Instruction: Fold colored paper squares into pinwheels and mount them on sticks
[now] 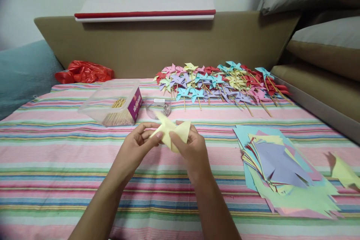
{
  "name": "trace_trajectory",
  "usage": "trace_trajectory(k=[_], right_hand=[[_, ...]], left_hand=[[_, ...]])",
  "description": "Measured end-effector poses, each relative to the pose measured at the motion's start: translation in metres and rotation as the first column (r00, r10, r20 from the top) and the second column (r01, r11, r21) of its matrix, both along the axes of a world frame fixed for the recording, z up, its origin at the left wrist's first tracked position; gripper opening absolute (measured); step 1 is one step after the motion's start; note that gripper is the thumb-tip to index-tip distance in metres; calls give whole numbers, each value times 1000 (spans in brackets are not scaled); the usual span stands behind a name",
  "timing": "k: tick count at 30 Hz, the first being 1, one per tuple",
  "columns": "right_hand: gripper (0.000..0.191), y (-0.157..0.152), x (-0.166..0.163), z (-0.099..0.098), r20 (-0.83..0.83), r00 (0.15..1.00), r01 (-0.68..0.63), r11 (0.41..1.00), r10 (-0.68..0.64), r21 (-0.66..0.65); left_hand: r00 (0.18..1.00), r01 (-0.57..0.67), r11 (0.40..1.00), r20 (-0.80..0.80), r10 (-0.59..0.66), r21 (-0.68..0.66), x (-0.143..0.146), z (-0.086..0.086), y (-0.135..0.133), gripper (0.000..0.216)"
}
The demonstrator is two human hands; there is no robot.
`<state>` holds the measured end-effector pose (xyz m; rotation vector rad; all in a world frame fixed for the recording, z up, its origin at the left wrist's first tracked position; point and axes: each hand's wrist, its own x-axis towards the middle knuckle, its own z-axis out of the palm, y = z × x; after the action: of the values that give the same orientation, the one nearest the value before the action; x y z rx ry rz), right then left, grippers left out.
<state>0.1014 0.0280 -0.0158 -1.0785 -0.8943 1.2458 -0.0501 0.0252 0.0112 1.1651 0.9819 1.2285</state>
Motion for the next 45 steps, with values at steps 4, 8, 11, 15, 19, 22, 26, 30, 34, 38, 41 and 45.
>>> trace_trajectory(k=[4,8,11,15,19,22,26,30,34,38,41,45], right_hand=[[39,0,-18,3,-309,940,145,989,-145,-23],[33,-2,-29,6,-410,903,137,991,-130,-14],[32,-4,-34,6,-415,904,111,994,-103,-5],[35,-6,-39,6,-397,915,79,997,-75,-6],[39,-9,-42,5,-388,920,60,998,-59,-9],[38,-10,-42,3,-366,929,46,999,-52,-24],[33,-9,-38,3,-323,946,-3,1000,6,8],[22,-8,-30,3,-214,977,44,995,-25,87],[39,-8,-24,-4,81,993,55,950,-84,307],[23,-11,-22,-7,438,892,-119,879,-110,462],[8,-12,-22,-5,516,844,-139,870,-145,473],[6,-11,-21,-4,424,899,-90,906,-105,414]], left_hand=[[985,-84,991,139,98,-104,16,-7,-4,35],[950,-111,982,275,150,-149,33,-17,-8,31],[912,-147,977,361,195,-157,38,-20,-10,23],[903,-190,970,362,232,-149,38,-18,-13,21],[885,-255,953,359,298,-163,39,-16,-14,22],[877,-264,948,366,312,-177,39,-15,-13,21],[859,-255,944,400,321,-209,36,-11,-11,21],[813,-283,924,446,373,-258,27,-9,-6,25],[779,-320,897,453,433,-306,18,-11,0,28],[782,-318,899,452,428,-301,13,-12,1,29],[800,-324,903,428,420,-281,13,-12,0,27],[833,-356,905,360,420,-232,14,-13,-1,26]])
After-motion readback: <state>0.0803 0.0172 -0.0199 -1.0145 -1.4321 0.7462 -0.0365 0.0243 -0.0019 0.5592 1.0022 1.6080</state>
